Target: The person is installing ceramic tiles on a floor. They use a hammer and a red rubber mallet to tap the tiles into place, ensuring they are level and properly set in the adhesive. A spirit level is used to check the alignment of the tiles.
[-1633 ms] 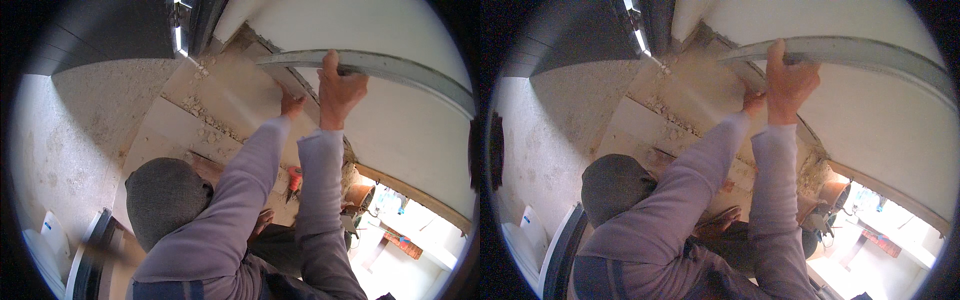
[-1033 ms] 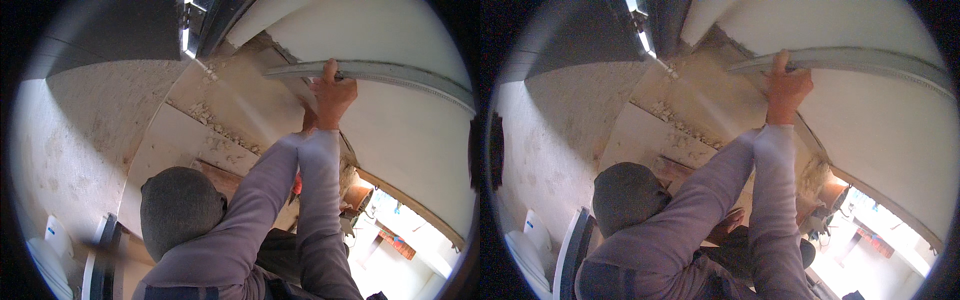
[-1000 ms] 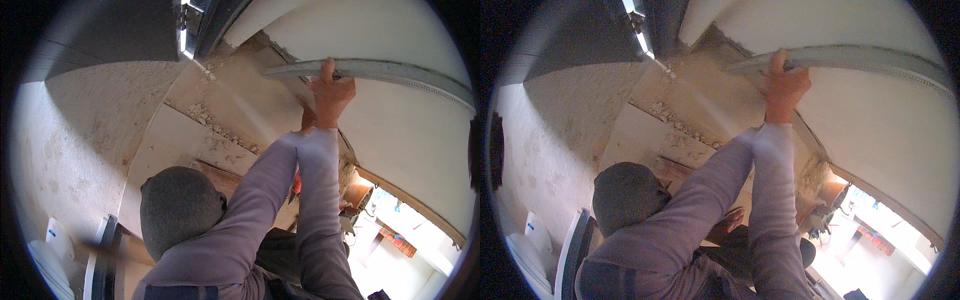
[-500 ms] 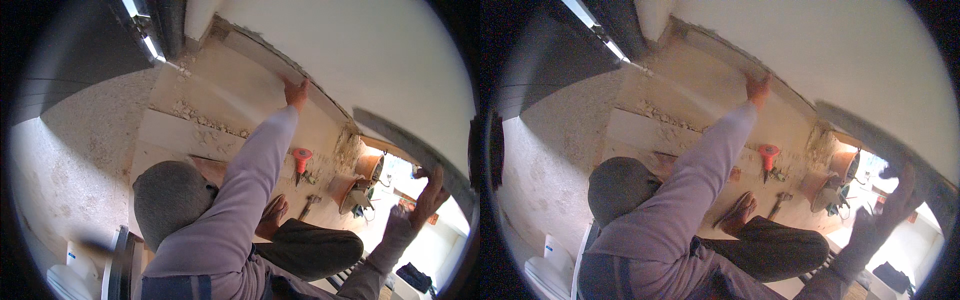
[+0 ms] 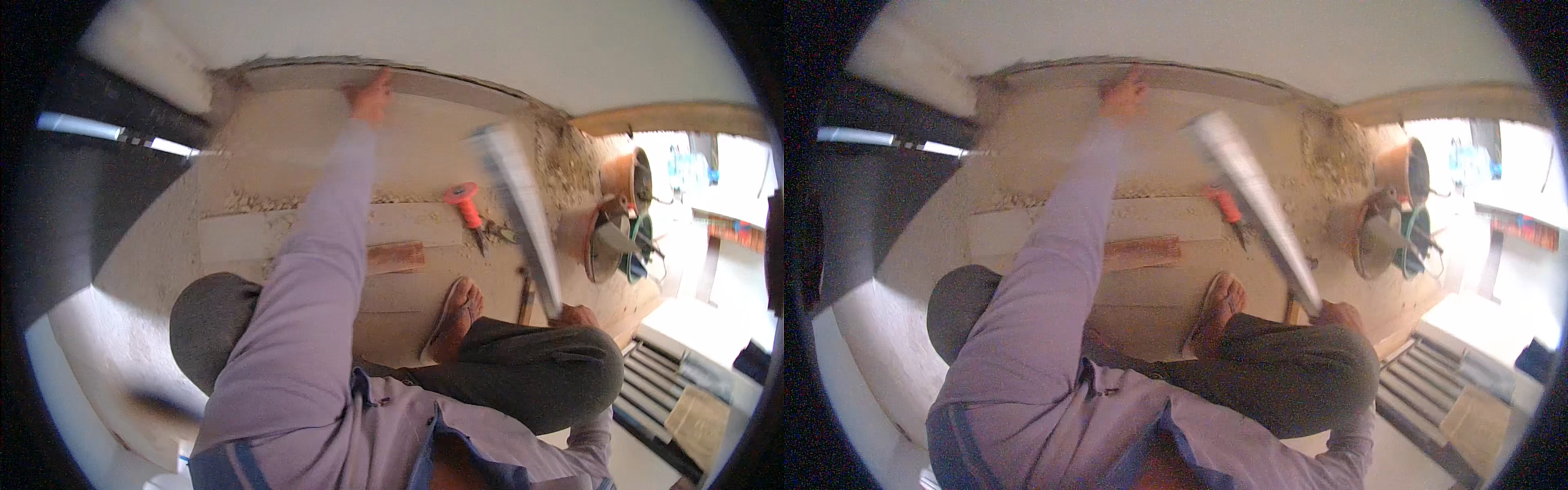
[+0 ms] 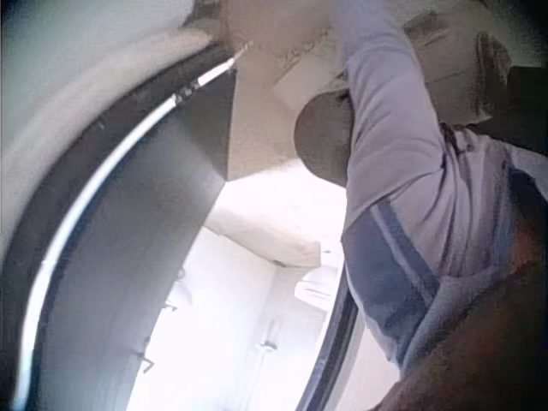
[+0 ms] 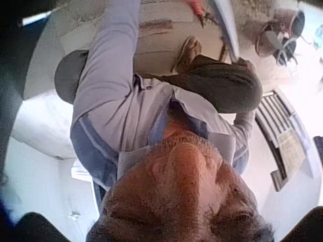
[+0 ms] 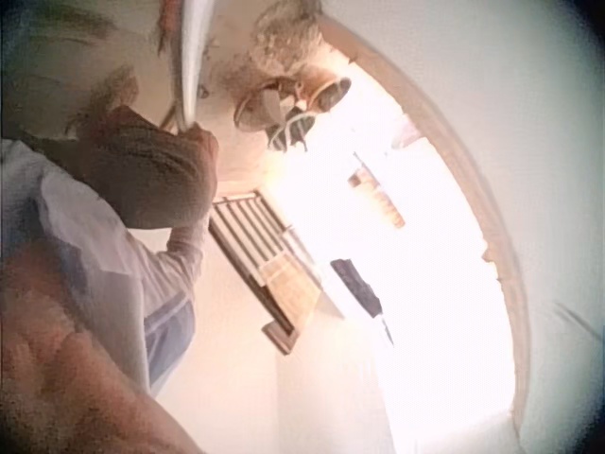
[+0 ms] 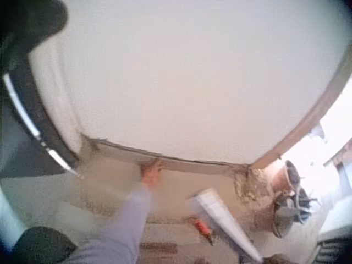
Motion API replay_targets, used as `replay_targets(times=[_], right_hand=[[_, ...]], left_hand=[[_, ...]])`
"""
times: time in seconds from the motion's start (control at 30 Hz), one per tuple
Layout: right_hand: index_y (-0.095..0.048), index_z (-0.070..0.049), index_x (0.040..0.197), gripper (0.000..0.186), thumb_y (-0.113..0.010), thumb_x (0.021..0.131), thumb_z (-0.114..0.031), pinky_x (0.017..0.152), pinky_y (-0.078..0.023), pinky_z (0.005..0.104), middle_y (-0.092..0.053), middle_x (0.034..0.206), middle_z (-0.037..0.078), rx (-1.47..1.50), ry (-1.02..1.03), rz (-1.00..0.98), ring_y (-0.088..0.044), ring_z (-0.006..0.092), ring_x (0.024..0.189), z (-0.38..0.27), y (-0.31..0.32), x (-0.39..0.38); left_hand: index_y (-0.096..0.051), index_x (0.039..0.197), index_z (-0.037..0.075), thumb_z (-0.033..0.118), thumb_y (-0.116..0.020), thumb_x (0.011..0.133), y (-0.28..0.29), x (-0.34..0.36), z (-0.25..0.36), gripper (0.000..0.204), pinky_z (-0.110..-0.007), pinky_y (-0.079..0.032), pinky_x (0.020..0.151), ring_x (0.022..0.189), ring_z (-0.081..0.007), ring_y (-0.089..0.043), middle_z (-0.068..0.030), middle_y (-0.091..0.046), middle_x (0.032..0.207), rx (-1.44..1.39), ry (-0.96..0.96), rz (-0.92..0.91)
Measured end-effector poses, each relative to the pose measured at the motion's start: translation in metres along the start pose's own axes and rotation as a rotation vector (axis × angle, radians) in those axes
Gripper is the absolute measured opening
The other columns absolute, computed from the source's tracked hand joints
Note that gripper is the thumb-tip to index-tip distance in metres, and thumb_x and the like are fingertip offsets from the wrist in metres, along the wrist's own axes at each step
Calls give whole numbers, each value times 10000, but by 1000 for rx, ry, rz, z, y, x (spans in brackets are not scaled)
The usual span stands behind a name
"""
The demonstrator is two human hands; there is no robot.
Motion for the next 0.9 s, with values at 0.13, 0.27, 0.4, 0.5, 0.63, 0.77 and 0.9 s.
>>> replay_targets(times=[0.13, 0.27, 0.4, 0.5, 0.63, 0.77, 0.9], right_hand=[[-626, -143, 998, 255, -572, 791, -282, 683, -498, 425, -654, 803, 136, -232, 302, -8, -642, 315, 773, 45, -70, 44], [-662, -160, 942, 217, -591, 758, -252, 684, -494, 427, -664, 815, 113, -303, 412, -12, -647, 289, 770, 23, -85, 66], [-697, -162, 820, 138, -590, 750, -214, 659, -497, 405, -669, 780, 85, -379, 465, 5, -655, 264, 747, 9, -92, 91], [-701, -165, 760, 123, -587, 745, -207, 634, -498, 387, -668, 743, 78, -327, 592, 129, -661, 247, 745, 32, -102, 112], [-695, -154, 736, 119, -606, 714, -229, 608, -493, 380, -665, 734, 92, -501, 475, 181, -660, 233, 721, 46, -115, 128], [-686, -124, 774, 148, -614, 710, -237, 618, -495, 386, -671, 786, 87, -479, 401, -42, -657, 249, 752, 54, -118, 137], [-668, -109, 829, 168, -615, 728, -233, 650, -489, 394, -661, 821, 105, -403, 432, -36, -642, 271, 781, 60, -133, 128]], left_hand=[[-320, 1337, 42, 231, -566, 869, 16, 10, -3, 561, -416, -465, 926, 1126, -291, -477, -135, -394, 1315, -82, -242, -306], [-324, 1319, 0, 220, -530, 898, 5, 5, -10, 518, -397, -515, 885, 1100, -305, -483, -133, -380, 1319, -452, 1, -153], [-341, 1312, -2, 220, -529, 901, 11, -8, -14, 503, -428, -506, 882, 1134, -307, -461, -136, -398, 1308, -2, -143, -203], [-344, 1315, 7, 210, -523, 903, 13, -33, -1, 493, -445, -487, 896, 1174, -295, -434, -138, -420, 1292, 582, -159, -239], [-367, 1284, 11, 200, -529, 902, 24, -63, -13, 456, -460, -467, 913, 1155, -292, -449, -147, -447, 1254, 807, -43, -259], [-396, 1242, 12, 192, -539, 899, 22, -94, -60, 413, -474, -449, 931, 1111, -293, -481, -159, -474, 1210, -931, 614, 51], [-425, 1200, 13, 183, -550, 897, 27, -140, -62, 370, -487, -431, 948, 1068, -294, -513, -170, -500, 1167, -1074, 636, 133]])
Point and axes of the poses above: each hand's wrist, its own x-axis towards the middle knuckle, its own y-axis out of the back of the hand, z = x × y, the point moved 2 cm from there along x, towards the middle knuckle
